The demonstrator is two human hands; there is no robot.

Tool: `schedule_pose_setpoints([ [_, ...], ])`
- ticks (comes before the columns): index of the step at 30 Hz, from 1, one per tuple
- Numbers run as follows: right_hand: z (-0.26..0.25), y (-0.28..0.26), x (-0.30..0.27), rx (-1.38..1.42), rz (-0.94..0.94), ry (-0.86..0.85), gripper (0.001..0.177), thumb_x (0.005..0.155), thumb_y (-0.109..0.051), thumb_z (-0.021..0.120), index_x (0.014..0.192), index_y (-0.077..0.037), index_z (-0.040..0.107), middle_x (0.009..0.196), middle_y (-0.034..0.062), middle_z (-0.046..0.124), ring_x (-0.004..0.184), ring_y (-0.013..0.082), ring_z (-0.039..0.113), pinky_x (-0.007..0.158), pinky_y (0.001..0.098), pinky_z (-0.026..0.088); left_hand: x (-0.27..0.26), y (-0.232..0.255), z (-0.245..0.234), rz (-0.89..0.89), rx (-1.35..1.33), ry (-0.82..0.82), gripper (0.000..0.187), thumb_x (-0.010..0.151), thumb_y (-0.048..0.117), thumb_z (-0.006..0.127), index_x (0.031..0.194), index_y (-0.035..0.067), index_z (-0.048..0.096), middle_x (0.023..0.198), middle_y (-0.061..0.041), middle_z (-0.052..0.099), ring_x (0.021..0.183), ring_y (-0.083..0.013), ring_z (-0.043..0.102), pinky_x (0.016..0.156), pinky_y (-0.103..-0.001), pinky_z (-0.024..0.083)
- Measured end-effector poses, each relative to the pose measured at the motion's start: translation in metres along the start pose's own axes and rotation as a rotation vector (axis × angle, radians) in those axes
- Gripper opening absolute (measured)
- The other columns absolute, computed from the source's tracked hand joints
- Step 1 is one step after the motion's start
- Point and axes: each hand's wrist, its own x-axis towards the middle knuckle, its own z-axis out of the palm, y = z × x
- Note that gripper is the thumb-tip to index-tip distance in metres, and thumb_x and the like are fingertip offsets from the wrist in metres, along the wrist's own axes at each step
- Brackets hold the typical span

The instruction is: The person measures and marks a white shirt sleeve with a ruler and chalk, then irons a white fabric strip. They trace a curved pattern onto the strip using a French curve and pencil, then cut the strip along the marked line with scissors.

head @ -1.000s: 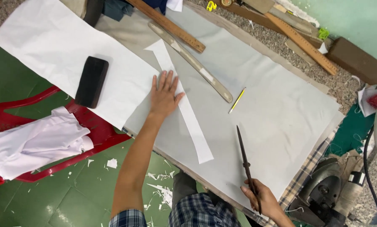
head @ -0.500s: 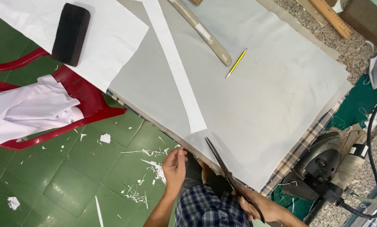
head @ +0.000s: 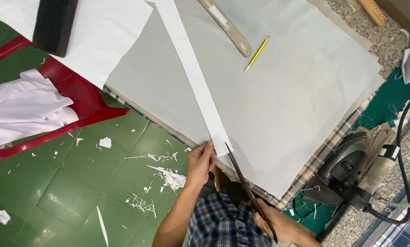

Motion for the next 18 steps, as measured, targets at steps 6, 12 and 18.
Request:
schedule_pose_setpoints([
  [6, -0.001, 0.050, 0.039, 0.267, -0.072, -0.030, 0.051, 0.105, -0.045, 0.040, 0.140, -0.011, 0.055, 0.070, -0.0005, 0.043, 0.057, 0.0109, 0.041, 0.055, 0.0272, 0.040, 0.003, 0.009, 0.011, -0.048, 0.023, 0.094, 0.020, 0.095, 0.014, 0.072, 0.099, -0.005, 0.077, 0.046, -0.006, 0.050, 0.033, -0.0117, 0.033, 0.033, -0.023, 0.026],
  [12, 0.020, 0.016, 0.058, -0.059, -0.223, -0.009, 0.046, 0.104, -0.041, 0.041, 0.140, -0.013, 0.045, 0.083, -0.0017, 0.047, 0.063, 0.0083, 0.048, 0.056, 0.0201, 0.046, 0.006, 0.006, 0.011, -0.058, -0.009, 0.094, 0.016, 0.094, 0.013, 0.076, 0.089, -0.002, 0.075, 0.045, -0.006, 0.052, 0.031, -0.0119, 0.036, 0.030, -0.024, 0.025],
  [18, 0.031, 0.003, 0.063, -0.122, -0.323, 0.037, 0.039, 0.105, -0.034, 0.048, 0.136, -0.012, 0.044, 0.081, -0.0006, 0.053, 0.065, 0.0061, 0.055, 0.058, 0.0171, 0.049, 0.004, 0.011, 0.012, -0.078, 0.001, 0.099, 0.017, 0.093, 0.013, 0.075, 0.090, -0.004, 0.074, 0.045, -0.007, 0.052, 0.032, -0.0122, 0.038, 0.029, -0.024, 0.027],
])
